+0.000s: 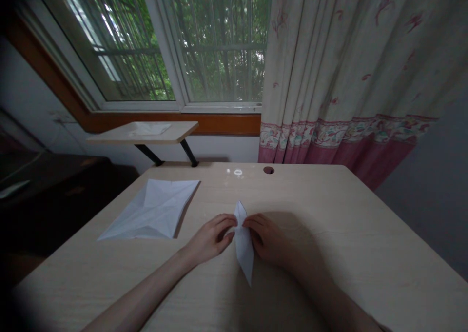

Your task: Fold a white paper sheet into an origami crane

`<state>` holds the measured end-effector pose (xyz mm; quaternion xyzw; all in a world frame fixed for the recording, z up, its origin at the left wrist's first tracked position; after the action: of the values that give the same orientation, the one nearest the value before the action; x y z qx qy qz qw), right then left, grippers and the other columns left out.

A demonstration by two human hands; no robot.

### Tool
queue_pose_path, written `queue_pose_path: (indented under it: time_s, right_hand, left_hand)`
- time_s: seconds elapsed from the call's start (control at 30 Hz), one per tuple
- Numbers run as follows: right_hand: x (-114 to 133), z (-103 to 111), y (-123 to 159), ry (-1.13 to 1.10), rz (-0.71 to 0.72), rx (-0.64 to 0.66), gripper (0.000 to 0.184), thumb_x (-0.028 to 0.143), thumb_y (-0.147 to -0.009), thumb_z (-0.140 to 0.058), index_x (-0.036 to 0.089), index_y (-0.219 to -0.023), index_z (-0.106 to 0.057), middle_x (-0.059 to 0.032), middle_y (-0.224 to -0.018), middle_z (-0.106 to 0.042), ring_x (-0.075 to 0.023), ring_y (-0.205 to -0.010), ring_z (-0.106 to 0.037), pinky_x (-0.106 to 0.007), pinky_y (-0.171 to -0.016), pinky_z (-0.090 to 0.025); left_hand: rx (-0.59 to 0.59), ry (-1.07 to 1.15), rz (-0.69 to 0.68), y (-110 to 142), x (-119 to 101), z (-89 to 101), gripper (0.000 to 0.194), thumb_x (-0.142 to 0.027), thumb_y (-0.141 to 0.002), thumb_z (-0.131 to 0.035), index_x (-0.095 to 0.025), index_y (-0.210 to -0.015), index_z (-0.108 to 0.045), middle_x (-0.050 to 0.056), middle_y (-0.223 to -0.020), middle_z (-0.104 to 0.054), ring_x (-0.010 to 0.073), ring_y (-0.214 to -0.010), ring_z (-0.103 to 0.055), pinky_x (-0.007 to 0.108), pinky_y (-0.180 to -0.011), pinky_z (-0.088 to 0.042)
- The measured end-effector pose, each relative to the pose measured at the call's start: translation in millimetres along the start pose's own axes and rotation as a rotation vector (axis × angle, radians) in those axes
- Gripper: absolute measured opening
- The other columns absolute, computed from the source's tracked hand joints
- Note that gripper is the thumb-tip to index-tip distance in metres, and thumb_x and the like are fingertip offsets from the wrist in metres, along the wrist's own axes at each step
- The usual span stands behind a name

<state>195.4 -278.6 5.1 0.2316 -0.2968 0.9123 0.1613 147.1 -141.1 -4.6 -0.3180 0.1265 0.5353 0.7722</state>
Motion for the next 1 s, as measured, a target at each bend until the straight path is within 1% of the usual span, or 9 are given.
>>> queue_pose_path:
  time_s: [0.13, 0.23, 0.33, 0.47, 0.63, 0.8, 1.0]
  right_hand:
    - [-1.5, -0.8, 0.8, -0.028, -0.018, 0.013, 0.038, 0.004, -0.082, -0.048, 0.023, -0.113, -0.06, -0.0072, -0.109, -0.066, -0.0228, -0.103, -0.063, -0.041, -0.094, -0.054]
    - [-1.8, -1.3, 0.5, -0.047, -0.021, 0.023, 0.039, 0.002, -0.08, -0.048, 0.023, -0.112, -0.058, -0.0069, -0.109, -0.065, -0.0218, -0.103, -0.062, -0.038, -0.094, -0.053]
    - [-2.6, -1.2, -0.4, -0.078, -0.032, 0.032, 0.039, 0.001, -0.079, -0.048, 0.023, -0.109, -0.058, -0.0066, -0.107, -0.064, -0.0215, -0.102, -0.062, -0.038, -0.092, -0.053]
    - [-5.0, -0.6, -1.3, -0.135, -0.059, 0.033, 0.032, 0.001, -0.077, -0.05, 0.023, -0.099, -0.057, -0.0058, -0.103, -0.063, -0.0226, -0.098, -0.062, -0.039, -0.087, -0.054]
    - [-6.2, -0.3, -1.6, -0.113, -0.064, 0.039, 0.031, 0.001, -0.077, -0.051, 0.023, -0.097, -0.057, -0.0056, -0.104, -0.063, -0.0216, -0.099, -0.062, -0.037, -0.088, -0.054]
    - [-8.7, -1.2, -0.7, -0.103, -0.04, 0.031, 0.026, 0.001, -0.075, -0.053, 0.023, -0.089, -0.058, -0.0059, -0.105, -0.065, -0.0222, -0.1, -0.063, -0.038, -0.088, -0.054]
    - [-14.5, -1.4, 1.1, -0.145, -0.075, 0.02, 0.025, 0.002, -0.074, -0.055, 0.022, -0.088, -0.059, -0.0056, -0.102, -0.066, -0.0217, -0.095, -0.064, -0.038, -0.086, -0.054]
  left_hand:
    - [0.053, -0.001, 0.002, 0.1, -4.2, -0.3, 0.032, -0.011, -0.085, -0.055, -0.021, -0.115, -0.059, 0.007, -0.118, -0.062, 0.0212, -0.114, -0.057, 0.036, -0.101, -0.049]
    - [0.072, 0.004, -0.011, 0.7, -6.3, -0.3, 0.035, -0.01, -0.083, -0.056, -0.021, -0.116, -0.058, 0.007, -0.122, -0.059, 0.0212, -0.117, -0.055, 0.036, -0.103, -0.047]
    - [0.08, 0.014, -0.028, 1.8, -7.5, -0.2, 0.034, -0.01, -0.082, -0.058, -0.022, -0.114, -0.058, 0.007, -0.126, -0.057, 0.0219, -0.12, -0.054, 0.037, -0.104, -0.046]
    - [0.077, 0.04, -0.014, 2.1, -6.3, 0.1, 0.032, -0.013, -0.08, -0.062, -0.022, -0.111, -0.059, 0.008, -0.127, -0.056, 0.0231, -0.12, -0.054, 0.038, -0.104, -0.046]
    - [0.083, 0.023, -0.008, 1.7, -6.1, -1.1, 0.031, -0.014, -0.079, -0.064, -0.023, -0.109, -0.06, 0.007, -0.128, -0.056, 0.0236, -0.12, -0.054, 0.039, -0.104, -0.046]
    - [0.076, 0.004, -0.024, 1.4, -7.9, 0.1, 0.026, -0.014, -0.082, -0.061, -0.023, -0.107, -0.061, 0.007, -0.128, -0.057, 0.023, -0.12, -0.054, 0.038, -0.102, -0.048]
    - [0.06, -0.006, -0.038, 0.5, -9.8, 2.7, 0.017, -0.016, -0.088, -0.059, -0.022, -0.104, -0.064, 0.007, -0.128, -0.059, 0.0217, -0.118, -0.056, 0.037, -0.101, -0.048]
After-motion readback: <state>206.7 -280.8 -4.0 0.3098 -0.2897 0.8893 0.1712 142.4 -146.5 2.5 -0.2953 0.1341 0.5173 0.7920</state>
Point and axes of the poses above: each hand's wrist, its own y-axis away from the middle knuckle, its own z-axis out of the back of the hand, x = y × z, the point moved 8 cm from there along -y, towards the middle knuckle
